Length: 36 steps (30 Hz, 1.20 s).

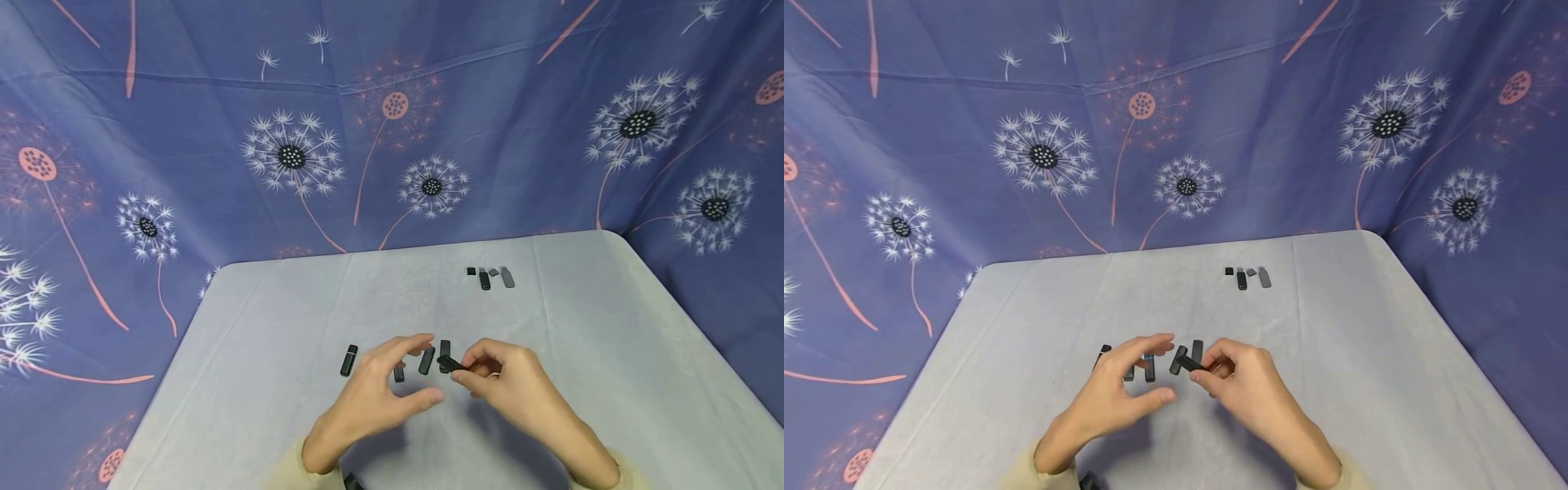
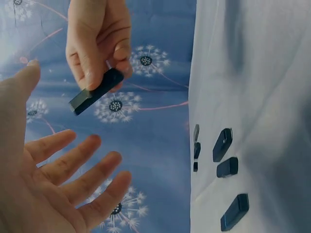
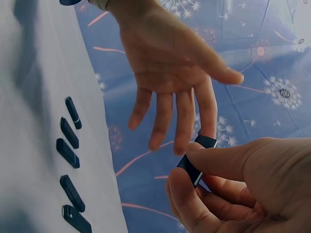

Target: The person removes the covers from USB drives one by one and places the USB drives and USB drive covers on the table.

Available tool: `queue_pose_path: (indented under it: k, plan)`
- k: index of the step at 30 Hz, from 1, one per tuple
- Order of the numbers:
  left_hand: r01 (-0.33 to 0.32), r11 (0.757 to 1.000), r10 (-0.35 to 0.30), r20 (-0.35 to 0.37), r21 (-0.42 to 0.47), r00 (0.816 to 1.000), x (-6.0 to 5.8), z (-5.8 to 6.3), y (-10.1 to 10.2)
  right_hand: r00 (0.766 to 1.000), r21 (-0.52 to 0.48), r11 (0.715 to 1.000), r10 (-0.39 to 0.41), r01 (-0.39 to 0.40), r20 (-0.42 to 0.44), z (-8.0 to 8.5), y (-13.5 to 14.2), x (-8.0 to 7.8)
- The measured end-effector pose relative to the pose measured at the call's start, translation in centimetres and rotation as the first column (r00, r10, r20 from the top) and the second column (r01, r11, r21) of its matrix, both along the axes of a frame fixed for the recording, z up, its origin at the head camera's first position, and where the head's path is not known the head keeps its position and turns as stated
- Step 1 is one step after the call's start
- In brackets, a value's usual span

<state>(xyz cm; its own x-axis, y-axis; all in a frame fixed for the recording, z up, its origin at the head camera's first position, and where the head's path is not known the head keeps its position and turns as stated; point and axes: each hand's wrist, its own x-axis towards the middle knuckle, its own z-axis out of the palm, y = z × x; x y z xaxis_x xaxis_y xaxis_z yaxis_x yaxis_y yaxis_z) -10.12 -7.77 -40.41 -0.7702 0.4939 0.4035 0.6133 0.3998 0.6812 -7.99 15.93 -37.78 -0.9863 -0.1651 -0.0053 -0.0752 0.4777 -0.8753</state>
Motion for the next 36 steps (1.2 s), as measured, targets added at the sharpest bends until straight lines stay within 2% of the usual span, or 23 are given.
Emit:
queue_pose_path:
  k: [4, 11, 17, 21, 25, 29, 32, 36]
  plan:
    - [0.022, 0.999, -0.021, -0.017, 0.029, 1.0, 0.0, -0.2, 0.5, 1.0, -0.015, 1.0, 0.024, -0.024, 0.011, 0.2, -0.3, 0.2]
    - [0.057, 0.995, -0.048, -0.104, 0.08, 0.993, -0.1, 0.0, 0.9, 0.996, -0.074, 0.993, 0.092, -0.092, -0.003, 0.5, -1.0, 0.5]
    - [0.068, 0.991, -0.045, -0.185, 0.118, 0.982, -0.3, 0.1, 1.1, 0.992, -0.118, 0.986, 0.116, -0.121, -0.051, 0.6, -1.6, 0.7]
    - [0.066, 0.989, -0.038, -0.209, 0.13, 0.977, -0.3, 0.3, 1.2, 0.99, -0.124, 0.984, 0.12, -0.128, -0.069, 0.4, -1.8, 0.7]
    - [0.049, 0.992, -0.026, -0.196, 0.114, 0.98, -0.3, 0.3, 1.2, 0.986, -0.11, 0.985, 0.124, -0.136, -0.111, 0.1, -2.0, 0.6]
    - [0.011, 0.996, 0.001, -0.126, 0.094, 0.992, -0.2, 0.3, 1.0, 0.975, -0.08, 0.985, 0.138, -0.154, -0.173, -0.2, -2.1, 0.6]
    - [-0.016, 0.996, 0.022, -0.065, 0.089, 0.998, -0.1, 0.4, 0.9, 0.971, -0.078, 0.982, 0.155, -0.171, -0.182, -0.2, -2.0, 0.6]
    - [-0.031, 0.995, 0.035, -0.046, 0.096, 0.998, 0.0, 0.4, 0.9, 0.969, -0.077, 0.979, 0.174, -0.19, -0.173, -0.3, -1.9, 0.6]
